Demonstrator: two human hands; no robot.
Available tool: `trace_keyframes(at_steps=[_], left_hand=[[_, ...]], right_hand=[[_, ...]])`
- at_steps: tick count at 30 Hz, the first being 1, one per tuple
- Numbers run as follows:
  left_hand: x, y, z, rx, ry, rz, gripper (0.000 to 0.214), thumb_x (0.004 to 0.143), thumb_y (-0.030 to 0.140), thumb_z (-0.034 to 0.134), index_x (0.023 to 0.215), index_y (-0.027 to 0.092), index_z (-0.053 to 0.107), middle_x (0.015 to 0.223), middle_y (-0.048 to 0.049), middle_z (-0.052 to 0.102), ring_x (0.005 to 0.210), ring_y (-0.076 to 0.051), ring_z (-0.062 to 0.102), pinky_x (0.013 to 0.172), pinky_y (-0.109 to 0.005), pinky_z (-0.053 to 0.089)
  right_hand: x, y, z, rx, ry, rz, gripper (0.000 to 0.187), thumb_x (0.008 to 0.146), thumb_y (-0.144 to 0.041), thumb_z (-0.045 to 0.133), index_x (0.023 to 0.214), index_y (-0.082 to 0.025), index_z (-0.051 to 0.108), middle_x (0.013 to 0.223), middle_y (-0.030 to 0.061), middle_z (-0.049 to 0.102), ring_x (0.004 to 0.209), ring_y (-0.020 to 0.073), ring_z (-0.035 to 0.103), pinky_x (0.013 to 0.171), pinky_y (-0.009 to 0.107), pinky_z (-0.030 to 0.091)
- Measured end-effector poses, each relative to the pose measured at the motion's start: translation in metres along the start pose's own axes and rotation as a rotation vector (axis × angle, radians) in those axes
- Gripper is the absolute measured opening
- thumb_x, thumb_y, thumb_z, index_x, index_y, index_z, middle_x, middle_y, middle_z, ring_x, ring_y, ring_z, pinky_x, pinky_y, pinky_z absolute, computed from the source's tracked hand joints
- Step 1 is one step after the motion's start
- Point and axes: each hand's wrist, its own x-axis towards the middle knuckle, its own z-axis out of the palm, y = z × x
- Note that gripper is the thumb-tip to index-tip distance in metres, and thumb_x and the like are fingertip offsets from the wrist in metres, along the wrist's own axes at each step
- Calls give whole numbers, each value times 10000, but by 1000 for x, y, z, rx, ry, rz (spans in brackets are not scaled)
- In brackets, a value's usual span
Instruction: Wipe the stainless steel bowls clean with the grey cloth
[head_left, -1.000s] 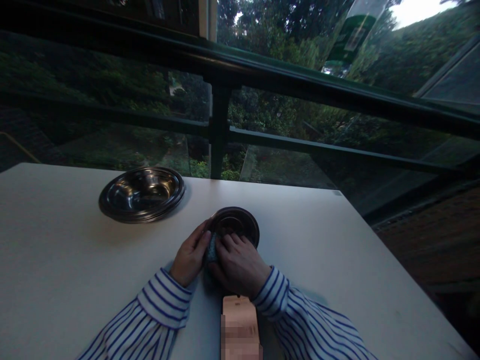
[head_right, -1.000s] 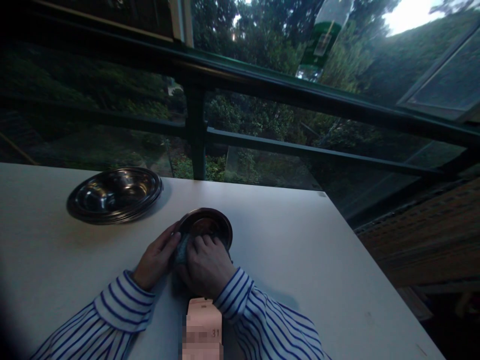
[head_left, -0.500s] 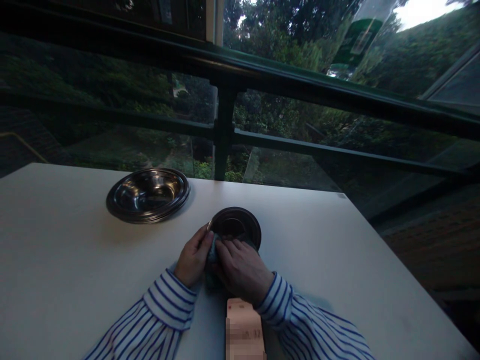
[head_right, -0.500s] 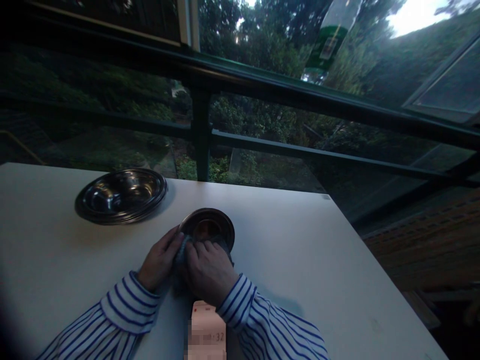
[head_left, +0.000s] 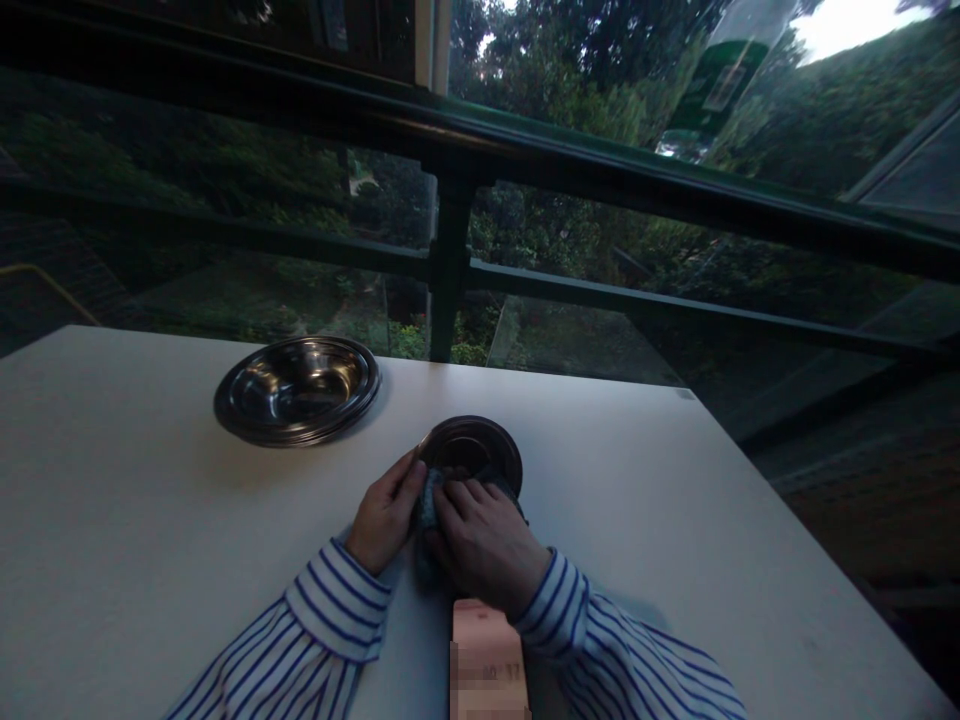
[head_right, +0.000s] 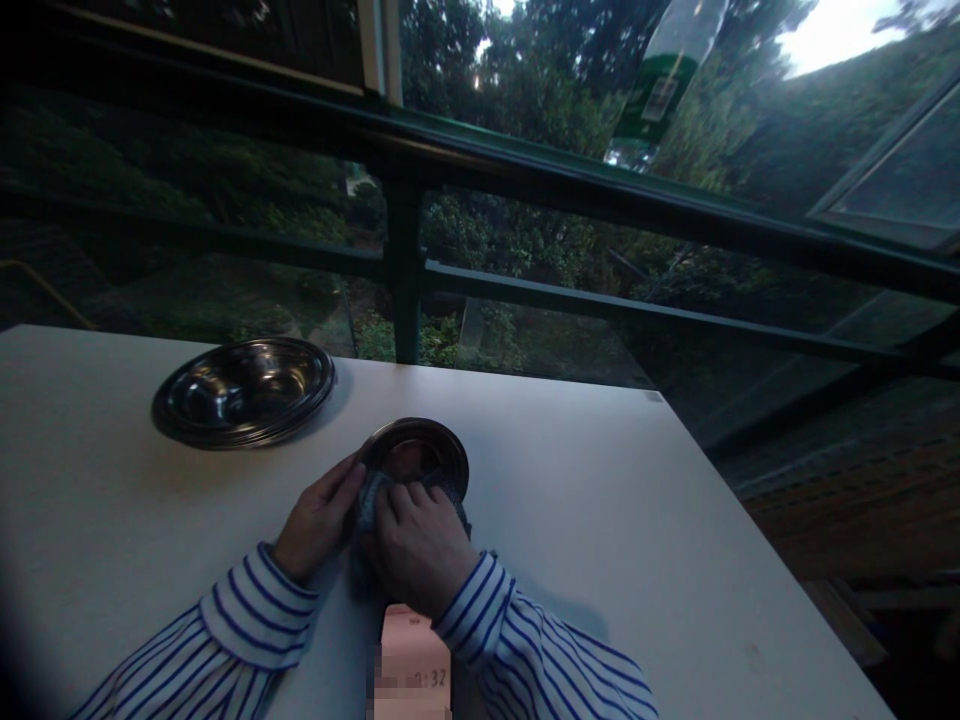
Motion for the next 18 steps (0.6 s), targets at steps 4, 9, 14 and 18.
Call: trace_keyframes(at_steps=[4, 9, 14, 18], left_hand=[[0, -4, 1, -30, 17, 4, 486, 782, 428, 429, 1163, 138, 516, 1205, -63, 552, 1129, -195, 472, 989, -320, 312], [0, -3, 2, -33, 7, -18, 483, 787, 432, 422, 1152, 133, 525, 1181, -68, 571, 1100, -201, 498, 973, -327, 334], [0, 1, 1, -22, -84, 5, 493, 786, 439, 420, 1178, 151, 498, 1199, -63, 557, 1107, -197, 492, 965, -315, 345], [-1, 0, -1, 1, -98, 25, 520, 780, 464, 411, 1202, 166, 476, 1224, -53, 537, 1171, -197, 428, 997, -315, 304]], right_hand=[[-8, 8, -8, -31, -70, -19, 243, 807, -300, 468, 977, -141, 539, 888, 89, 578, 839, 205, 487, 710, 331, 333], [-12, 14, -15, -33, -96, -53, 216, 814, -279, 455, 950, -139, 548, 873, 93, 589, 832, 201, 500, 720, 335, 330], [-5, 7, -9, 38, -64, -66, 262, 840, -271, 405, 1040, -127, 493, 931, 93, 586, 860, 202, 509, 713, 324, 356], [-1, -1, -1, 103, 28, -63, 359, 859, -248, 362, 1180, -90, 389, 1070, 125, 548, 937, 202, 489, 750, 317, 366]])
